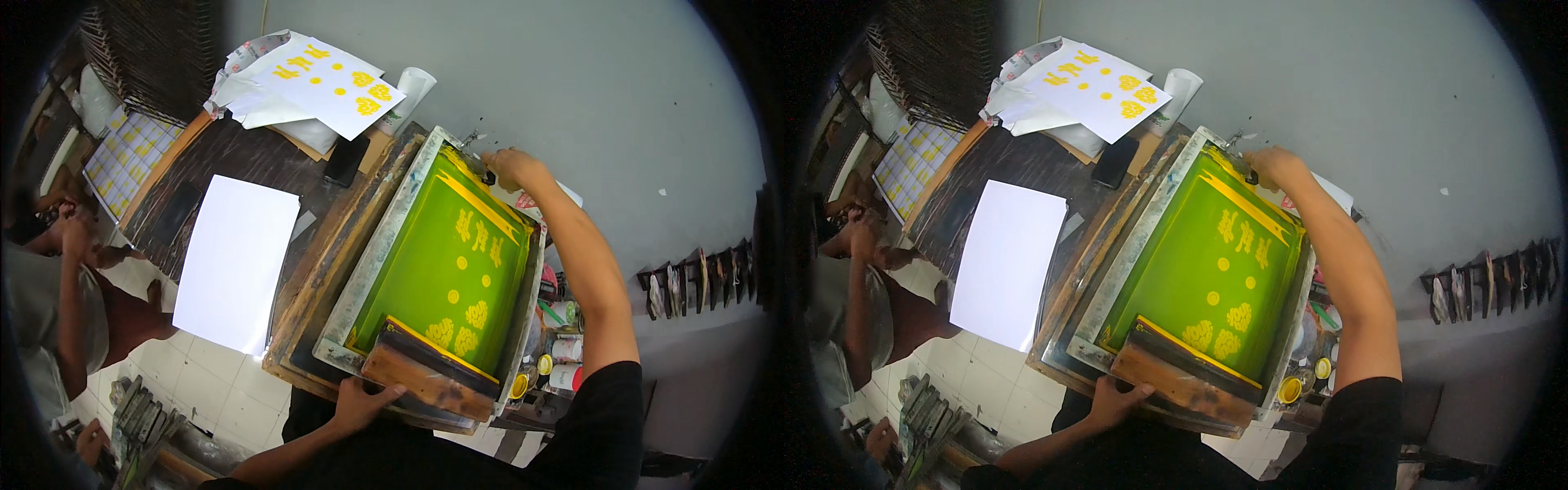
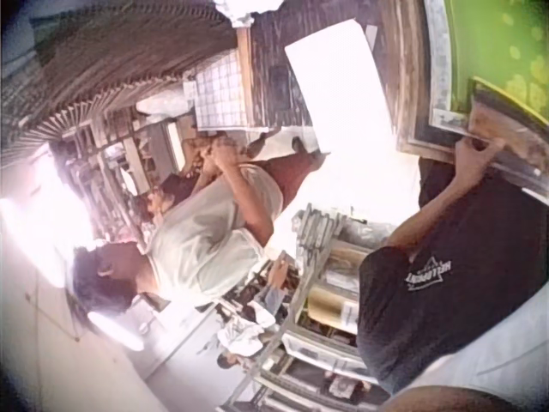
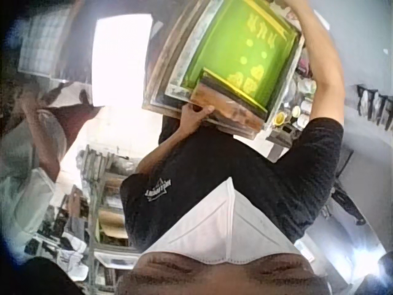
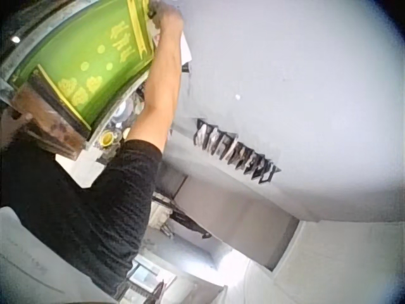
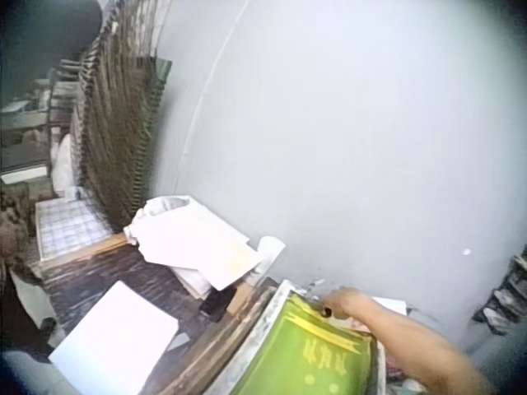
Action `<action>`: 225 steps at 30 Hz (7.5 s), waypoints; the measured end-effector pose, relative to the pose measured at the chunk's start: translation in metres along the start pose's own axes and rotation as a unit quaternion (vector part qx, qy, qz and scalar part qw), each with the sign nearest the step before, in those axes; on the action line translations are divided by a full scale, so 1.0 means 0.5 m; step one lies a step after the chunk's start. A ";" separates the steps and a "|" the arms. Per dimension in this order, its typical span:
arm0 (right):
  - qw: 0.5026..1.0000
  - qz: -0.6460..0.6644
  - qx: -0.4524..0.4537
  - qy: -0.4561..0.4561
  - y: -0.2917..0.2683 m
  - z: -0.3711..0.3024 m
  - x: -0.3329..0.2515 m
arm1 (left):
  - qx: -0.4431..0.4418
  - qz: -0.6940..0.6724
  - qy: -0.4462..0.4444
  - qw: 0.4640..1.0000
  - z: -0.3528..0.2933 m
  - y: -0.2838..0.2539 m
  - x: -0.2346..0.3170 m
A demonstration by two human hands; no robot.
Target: The person is screen printing yellow designs onto white paper using a squeegee. They place a sheet of paper under the screen frame, pull the squeegee across the screen to apply ink, then lift the frame and remove the printed sheet. They also add yellow ink from a container to the screen.
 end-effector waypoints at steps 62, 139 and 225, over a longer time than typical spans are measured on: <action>0.601 0.573 0.468 0.301 0.262 -0.781 0.475 | 0.089 -0.045 0.078 0.992 0.003 -0.009 -0.042; 0.821 0.250 0.469 0.207 0.240 -0.133 0.064 | -0.056 0.178 0.070 0.980 0.033 -0.044 -0.042; 0.848 0.234 0.435 0.191 0.241 -0.211 0.030 | -0.088 0.251 0.012 0.964 0.048 -0.087 -0.081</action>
Point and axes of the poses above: each hand's wrist, its own z-axis towards the middle knuckle, its own y-axis out of the palm, x = y × z, the point moved 6 cm from there along z, towards the middle knuckle, and after that the axes turned 13 degrees about x, right-handed, at the moved point
